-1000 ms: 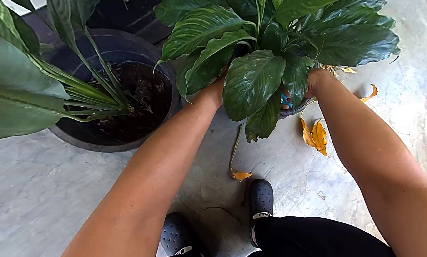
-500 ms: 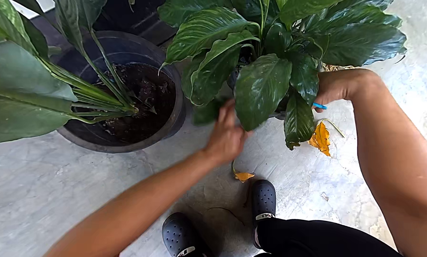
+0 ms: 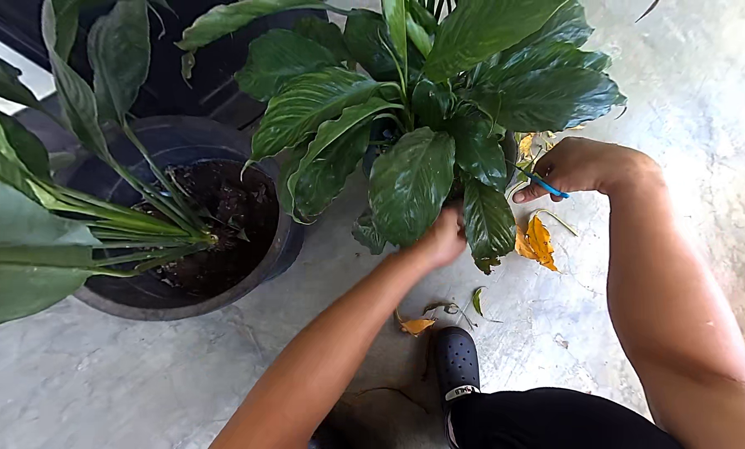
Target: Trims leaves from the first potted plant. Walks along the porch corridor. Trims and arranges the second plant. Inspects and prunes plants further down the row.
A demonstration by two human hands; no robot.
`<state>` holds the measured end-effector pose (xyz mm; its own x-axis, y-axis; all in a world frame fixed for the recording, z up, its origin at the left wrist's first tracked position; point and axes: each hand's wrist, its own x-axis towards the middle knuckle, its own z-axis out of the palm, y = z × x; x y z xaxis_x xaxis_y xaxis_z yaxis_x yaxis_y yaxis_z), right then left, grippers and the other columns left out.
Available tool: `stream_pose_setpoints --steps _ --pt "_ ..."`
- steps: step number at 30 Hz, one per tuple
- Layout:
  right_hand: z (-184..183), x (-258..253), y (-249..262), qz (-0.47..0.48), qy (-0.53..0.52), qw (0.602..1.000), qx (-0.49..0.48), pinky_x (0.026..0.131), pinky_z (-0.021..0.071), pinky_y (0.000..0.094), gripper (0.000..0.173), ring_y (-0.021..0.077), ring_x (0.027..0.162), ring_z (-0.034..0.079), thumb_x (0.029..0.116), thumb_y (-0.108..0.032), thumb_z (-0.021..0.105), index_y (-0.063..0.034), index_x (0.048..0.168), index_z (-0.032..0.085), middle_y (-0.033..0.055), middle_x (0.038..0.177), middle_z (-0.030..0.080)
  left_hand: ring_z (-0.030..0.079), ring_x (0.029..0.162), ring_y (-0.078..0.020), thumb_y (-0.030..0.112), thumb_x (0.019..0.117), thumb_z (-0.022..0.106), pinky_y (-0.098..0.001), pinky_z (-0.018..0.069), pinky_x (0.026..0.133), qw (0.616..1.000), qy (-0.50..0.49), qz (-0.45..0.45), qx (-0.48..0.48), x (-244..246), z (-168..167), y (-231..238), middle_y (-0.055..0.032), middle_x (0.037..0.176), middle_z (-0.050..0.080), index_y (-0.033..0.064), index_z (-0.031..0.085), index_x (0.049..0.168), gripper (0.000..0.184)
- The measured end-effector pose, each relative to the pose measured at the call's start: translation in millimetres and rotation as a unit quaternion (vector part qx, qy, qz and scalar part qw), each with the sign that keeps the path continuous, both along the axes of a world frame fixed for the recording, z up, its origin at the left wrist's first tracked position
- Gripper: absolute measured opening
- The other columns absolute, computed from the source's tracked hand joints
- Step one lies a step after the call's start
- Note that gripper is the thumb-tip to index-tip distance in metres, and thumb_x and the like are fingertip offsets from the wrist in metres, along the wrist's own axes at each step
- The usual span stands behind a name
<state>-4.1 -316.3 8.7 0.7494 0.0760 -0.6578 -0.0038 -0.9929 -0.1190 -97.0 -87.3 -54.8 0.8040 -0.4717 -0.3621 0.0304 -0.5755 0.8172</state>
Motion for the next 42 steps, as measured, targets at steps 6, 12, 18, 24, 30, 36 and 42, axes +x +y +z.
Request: stream_pose_setpoints --steps 6,12,18,24,30,36,42 --pt "-23.9 18.3 10.5 -0.005 -0.044 0.999 0.027 0.077 0.0497 0.0597 0.046 0.0300 0.076 0.065 0.0930 -0.049 0.074 -0.0029 0.092 0.073 0.0142 0.081 0.069 0.063 0.120 -0.0228 0.007 0.1082 0.041 -0.0406 0.0556 0.097 0.939 0.113 0.171 -0.276 67.5 24.4 18.7 -0.0165 0.141 0.056 0.0060 0.026 0.158 0.052" --pt "-27.0 18.8 46.9 0.017 -0.071 0.992 -0.104 0.083 0.0462 0.0756 0.061 0.0523 0.111 0.062 0.0843 -0.052 0.080 0.0040 0.105 0.067 0.0319 0.113 0.065 0.067 0.120 -0.0286 0.036 0.1125 0.039 -0.0428 0.0580 0.098 0.899 0.170 0.195 -0.354 93.7 20.5 47.8 -0.0146 0.135 0.065 0.0080 0.045 0.147 0.045" --pt "-30.5 28.5 66.2 0.087 -0.047 0.990 -0.104 0.086 0.0452 0.0740 0.065 0.0504 0.112 0.061 0.0866 -0.055 0.077 0.0030 0.114 0.066 0.0303 0.114 0.065 0.069 0.117 -0.0276 0.036 0.1123 0.040 -0.0410 0.0584 0.098 0.897 0.158 0.240 -0.335 92.9 25.6 46.1 -0.0128 0.130 0.069 0.0095 0.045 0.145 0.043" --pt "-39.8 42.5 49.9 0.004 -0.135 0.990 -0.046 0.095 0.0421 0.0761 0.072 0.0513 0.129 0.053 0.0808 -0.050 0.083 -0.0055 0.133 0.063 0.0309 0.136 0.058 0.069 0.120 -0.0287 0.038 0.1123 0.038 -0.0424 0.0575 0.101 0.894 0.170 0.237 -0.341 89.9 23.2 49.2 -0.0129 0.133 0.068 0.0083 0.044 0.147 0.047" --pt "-45.1 47.3 27.9 -0.163 -0.208 0.957 0.117 0.110 0.0386 0.0627 0.052 0.0438 0.135 0.051 0.0904 -0.019 0.077 0.0044 0.134 0.061 0.0291 0.140 0.057 0.068 0.121 -0.0273 0.035 0.1125 0.039 -0.0417 0.0567 0.100 0.895 0.176 0.200 -0.359 86.0 13.1 57.7 -0.0113 0.135 0.067 0.0114 0.044 0.148 0.043" --pt "-88.6 48.6 75.7 -0.186 -0.191 0.959 0.101 0.115 0.0344 0.0615 0.053 0.0456 0.145 0.041 0.1004 -0.023 0.064 0.0033 0.145 0.053 0.0301 0.152 0.047 0.070 0.117 -0.0286 0.030 0.1103 0.048 -0.0422 0.0589 0.096 0.892 0.173 0.235 -0.346 76.8 14.4 54.6 -0.0115 0.132 0.069 0.0191 0.036 0.156 0.049" --pt "-105.2 56.9 84.8 -0.166 -0.194 0.961 0.103 0.119 0.0286 0.0616 0.047 0.0424 0.147 0.040 0.1066 -0.028 0.055 -0.0004 0.145 0.054 0.0258 0.153 0.048 0.070 0.117 -0.0284 0.026 0.1099 0.050 -0.0411 0.0595 0.095 0.893 0.157 0.230 -0.354 69.7 9.3 57.6 -0.0130 0.134 0.067 0.0147 0.038 0.154 0.047"
